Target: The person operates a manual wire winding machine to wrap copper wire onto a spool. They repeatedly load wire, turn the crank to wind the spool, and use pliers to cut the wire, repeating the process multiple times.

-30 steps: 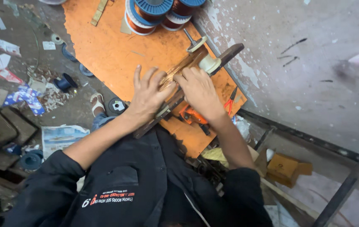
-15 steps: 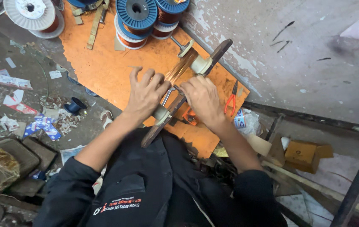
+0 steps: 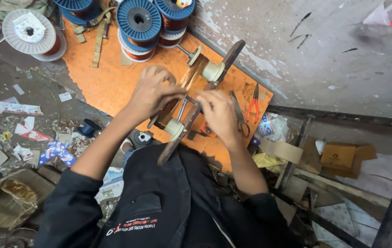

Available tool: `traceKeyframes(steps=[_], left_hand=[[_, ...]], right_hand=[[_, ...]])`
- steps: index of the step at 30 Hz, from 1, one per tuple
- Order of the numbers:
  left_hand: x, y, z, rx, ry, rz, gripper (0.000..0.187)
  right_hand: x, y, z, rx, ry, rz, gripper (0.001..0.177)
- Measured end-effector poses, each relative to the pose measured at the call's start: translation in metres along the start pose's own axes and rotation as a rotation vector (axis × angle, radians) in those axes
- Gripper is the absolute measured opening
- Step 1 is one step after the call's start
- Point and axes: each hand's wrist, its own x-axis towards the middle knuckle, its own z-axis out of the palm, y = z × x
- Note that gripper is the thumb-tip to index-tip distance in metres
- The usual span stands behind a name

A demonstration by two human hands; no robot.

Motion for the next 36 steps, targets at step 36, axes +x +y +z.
traceKeyframes(steps=[36], left_hand=[[-0.004, 0.003, 0.008, 0.122, 0.148, 0.034, 0.026]], right_hand=[[0.008, -0.003, 0.004, 0.017, -0.043, -0.086, 0.013]])
